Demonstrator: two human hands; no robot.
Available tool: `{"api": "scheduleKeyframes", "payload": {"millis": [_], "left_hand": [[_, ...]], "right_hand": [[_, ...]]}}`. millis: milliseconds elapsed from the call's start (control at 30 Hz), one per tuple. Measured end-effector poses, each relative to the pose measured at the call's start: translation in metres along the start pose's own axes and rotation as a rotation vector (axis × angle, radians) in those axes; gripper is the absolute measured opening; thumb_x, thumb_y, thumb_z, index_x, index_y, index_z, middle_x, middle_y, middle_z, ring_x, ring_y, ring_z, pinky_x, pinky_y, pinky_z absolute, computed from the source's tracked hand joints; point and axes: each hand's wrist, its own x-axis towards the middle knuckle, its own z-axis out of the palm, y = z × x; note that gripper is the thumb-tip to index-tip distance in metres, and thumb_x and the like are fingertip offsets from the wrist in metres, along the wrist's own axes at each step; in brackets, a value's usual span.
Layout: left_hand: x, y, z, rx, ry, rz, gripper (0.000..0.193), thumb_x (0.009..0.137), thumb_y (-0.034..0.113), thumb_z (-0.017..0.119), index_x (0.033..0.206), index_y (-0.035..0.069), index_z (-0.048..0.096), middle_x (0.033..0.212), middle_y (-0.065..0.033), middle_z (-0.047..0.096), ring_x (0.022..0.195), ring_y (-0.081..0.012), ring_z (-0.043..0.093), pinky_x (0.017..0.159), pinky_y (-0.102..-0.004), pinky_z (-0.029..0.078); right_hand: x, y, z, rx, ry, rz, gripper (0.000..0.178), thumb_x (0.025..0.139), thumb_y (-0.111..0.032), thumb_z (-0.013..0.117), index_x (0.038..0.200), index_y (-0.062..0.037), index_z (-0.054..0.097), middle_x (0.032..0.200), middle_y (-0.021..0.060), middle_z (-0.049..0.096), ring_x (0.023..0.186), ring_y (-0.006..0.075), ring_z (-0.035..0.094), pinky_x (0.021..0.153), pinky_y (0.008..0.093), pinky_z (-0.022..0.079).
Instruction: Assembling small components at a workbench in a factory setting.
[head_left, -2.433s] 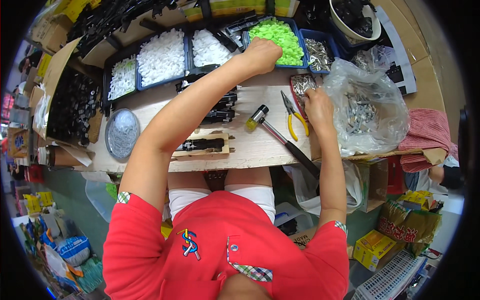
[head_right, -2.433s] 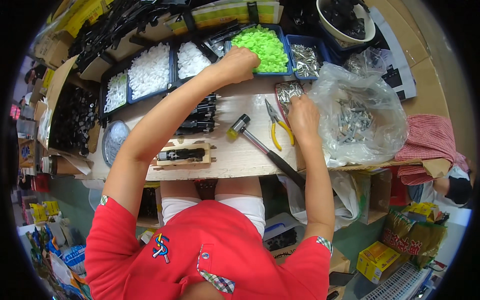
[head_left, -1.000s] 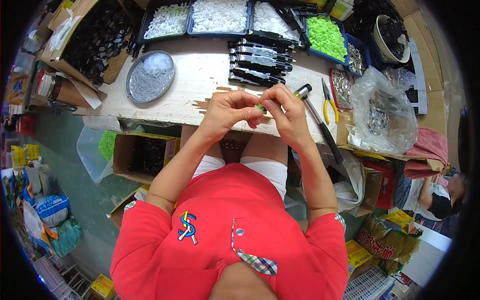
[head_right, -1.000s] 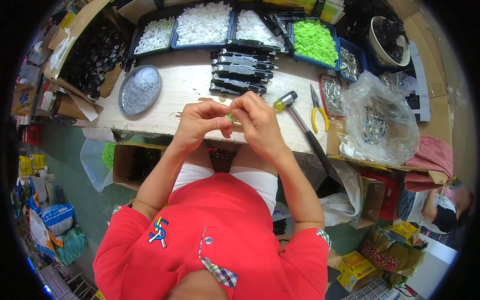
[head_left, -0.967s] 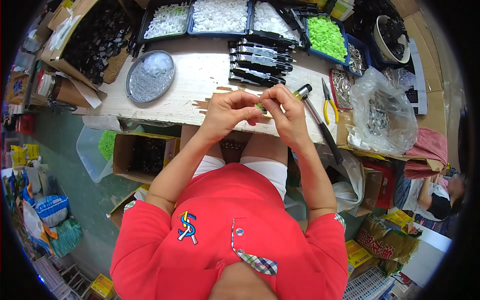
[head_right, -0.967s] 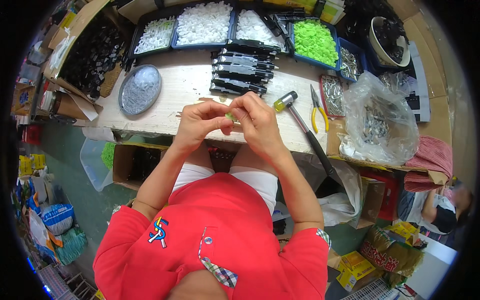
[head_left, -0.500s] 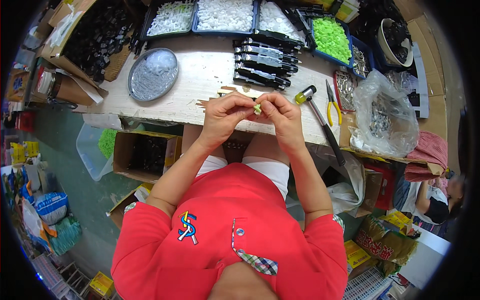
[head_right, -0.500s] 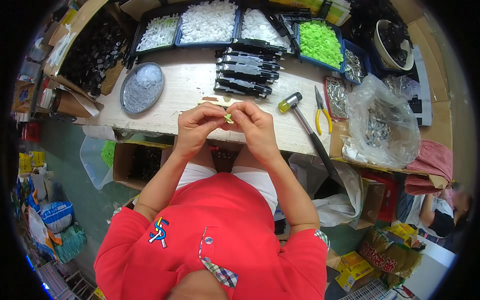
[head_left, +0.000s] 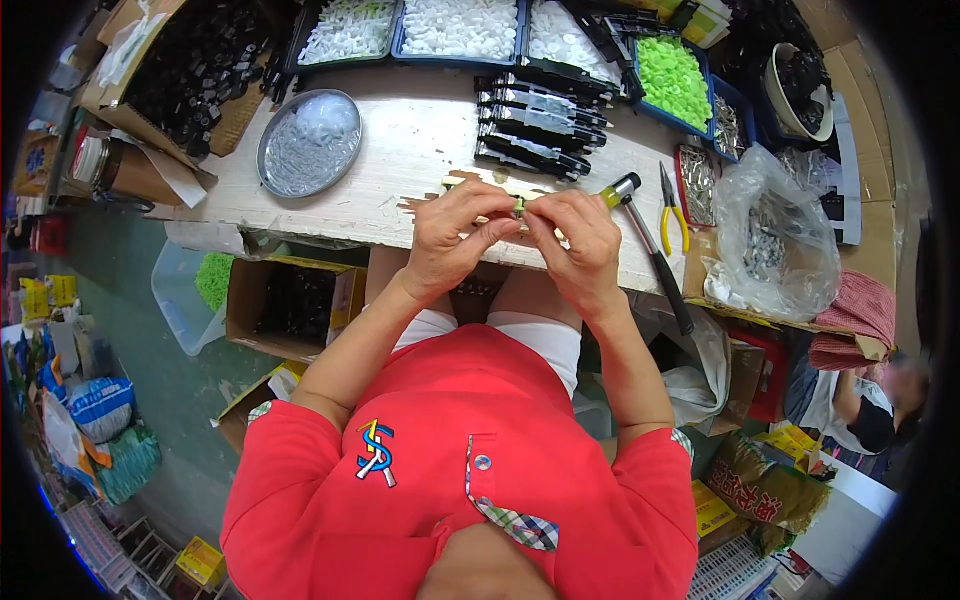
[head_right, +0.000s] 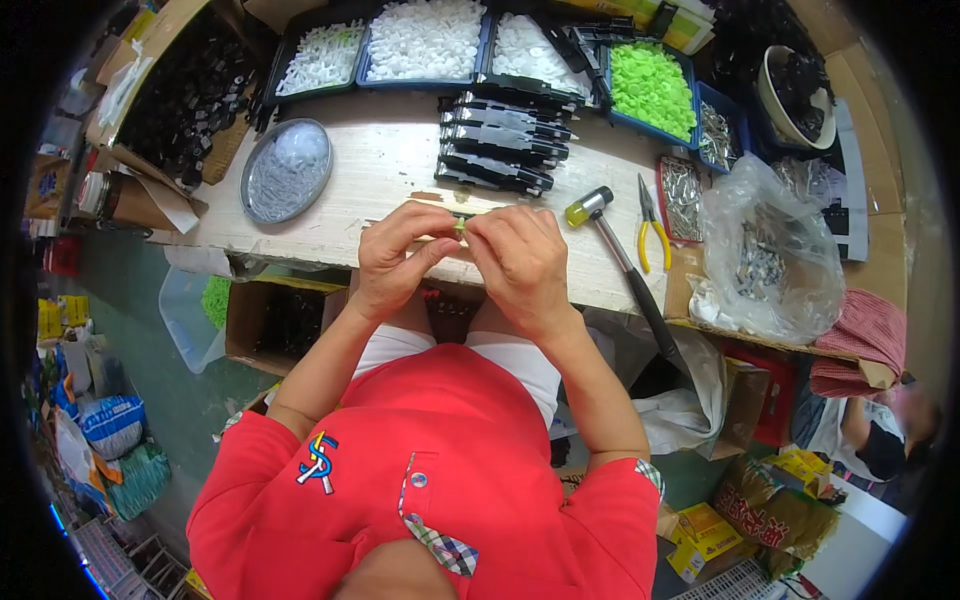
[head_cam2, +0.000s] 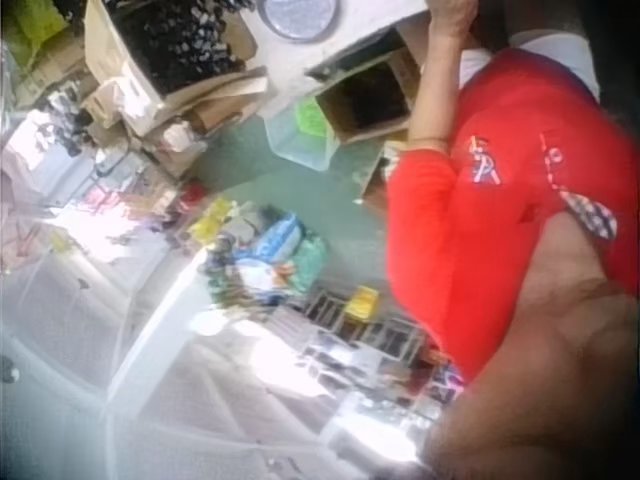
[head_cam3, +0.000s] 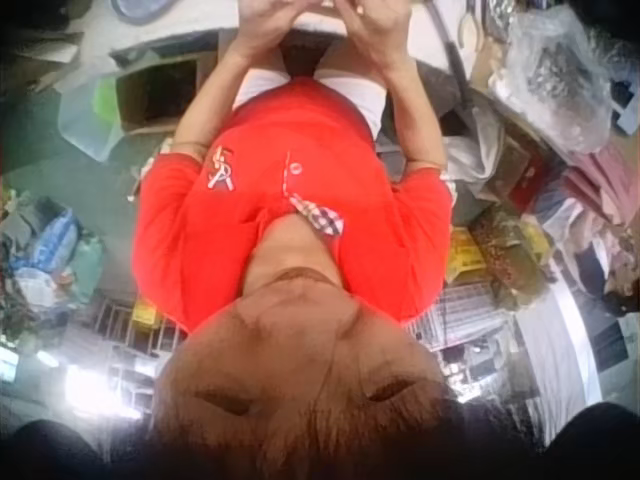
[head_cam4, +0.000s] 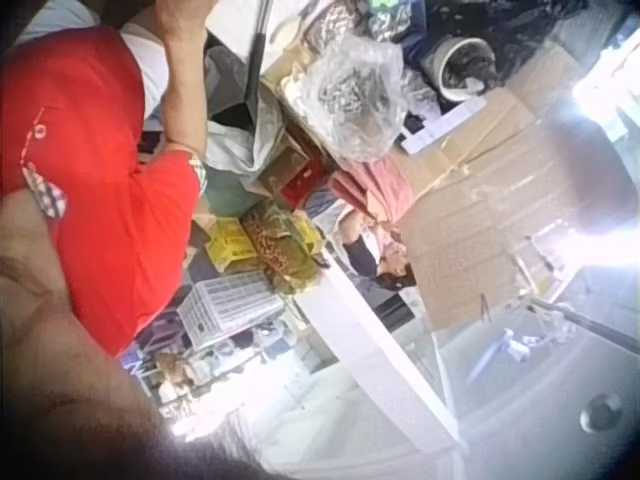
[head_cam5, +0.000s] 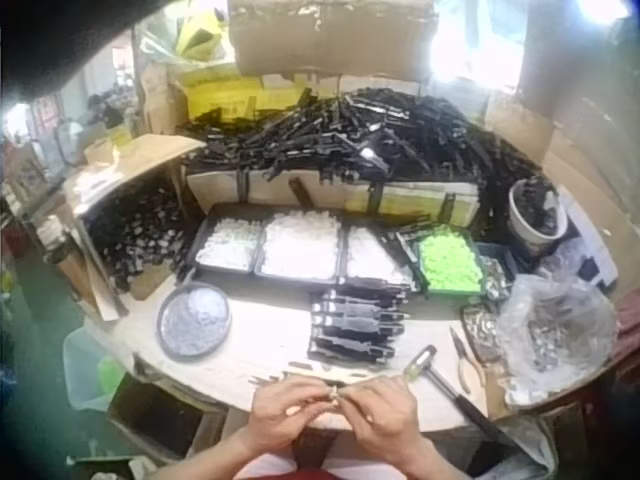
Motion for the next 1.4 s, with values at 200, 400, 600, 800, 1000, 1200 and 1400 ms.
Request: {"api": "scheduleKeyframes", "payload": {"millis": [200, 400, 600, 800, 1000, 1200, 1400], "left_hand": [[-0.001, -0.001, -0.003, -0.024, -0.008, -0.056, 0.018, 0.071, -0.001, 0.069, 0.089, 0.000, 0.063, 0.086, -0.0106, 0.062, 0.077, -0.0190, 0.060, 0.065, -0.0258, 0.048], [-0.002, -0.013, -0.014, 0.180, 0.098, -0.089, 0.014, 0.070, 0.002, 0.068, 0.084, 0.004, 0.064, 0.085, -0.0057, 0.061, 0.077, -0.0201, 0.057, 0.066, -0.0285, 0.044], [-0.006, -0.021, -0.011, 0.449, -0.023, -0.051, 0.012, 0.067, 0.007, 0.068, 0.079, 0.007, 0.065, 0.092, -0.0020, 0.060, 0.094, -0.0193, 0.050, 0.081, -0.0310, 0.032], [-0.008, -0.028, -0.005, 0.468, -0.074, -0.066, 0.012, 0.064, 0.007, 0.067, 0.075, 0.008, 0.063, 0.092, -0.0005, 0.058, 0.096, -0.0189, 0.049, 0.083, -0.0330, 0.029], [-0.010, -0.035, -0.004, 0.451, -0.068, -0.019, 0.008, 0.064, 0.008, 0.064, 0.070, 0.010, 0.059, 0.091, 0.0010, 0.056, 0.096, -0.0187, 0.048, 0.083, -0.0364, 0.027], [-0.007, -0.030, -0.005, 0.461, -0.103, -0.037, 0.011, 0.064, 0.005, 0.064, 0.075, 0.008, 0.061, 0.091, 0.0004, 0.058, 0.095, -0.0194, 0.048, 0.084, -0.0341, 0.027], [-0.006, -0.027, -0.006, 0.510, -0.107, -0.113, 0.011, 0.068, 0.012, 0.066, 0.078, 0.010, 0.063, 0.092, 0.0009, 0.057, 0.097, -0.0187, 0.045, 0.084, -0.0349, 0.026]], "right_hand": [[0.001, 0.001, 0.003, -0.009, 0.003, -0.030, 0.013, 0.069, -0.001, 0.068, 0.080, -0.0046, 0.063, 0.076, 0.0060, 0.061, 0.066, 0.0203, 0.056, 0.059, 0.0299, 0.038], [0.004, 0.021, 0.008, -0.116, -0.061, -0.092, 0.010, 0.069, -0.006, 0.066, 0.077, -0.0081, 0.060, 0.074, 0.0020, 0.057, 0.067, 0.0183, 0.053, 0.059, 0.0313, 0.034], [0.007, 0.032, 0.017, -0.231, -0.261, -0.158, 0.006, 0.071, -0.011, 0.062, 0.072, -0.0096, 0.056, 0.070, 0.0023, 0.051, 0.070, 0.0187, 0.051, 0.064, 0.0333, 0.033], [0.015, 0.034, 0.021, -0.257, -0.405, -0.190, 0.007, 0.071, -0.010, 0.063, 0.074, -0.0095, 0.056, 0.068, 0.0024, 0.049, 0.070, 0.0193, 0.050, 0.063, 0.0327, 0.033], [0.024, 0.033, 0.023, -0.148, -0.512, -0.157, 0.007, 0.068, -0.007, 0.062, 0.072, -0.0072, 0.057, 0.069, 0.0047, 0.050, 0.070, 0.0220, 0.051, 0.063, 0.0339, 0.034], [0.032, 0.030, 0.018, -0.211, -0.652, -0.092, 0.009, 0.066, -0.011, 0.064, 0.073, -0.0060, 0.062, 0.073, 0.0066, 0.054, 0.077, 0.0235, 0.055, 0.069, 0.0381, 0.036], [0.020, 0.066, -0.017, -0.003, -0.312, 0.005, 0.010, 0.075, -0.002, 0.062, 0.084, -0.0026, 0.063, 0.070, 0.0083, 0.054, 0.064, 0.0212, 0.054, 0.055, 0.0288, 0.041]]}}
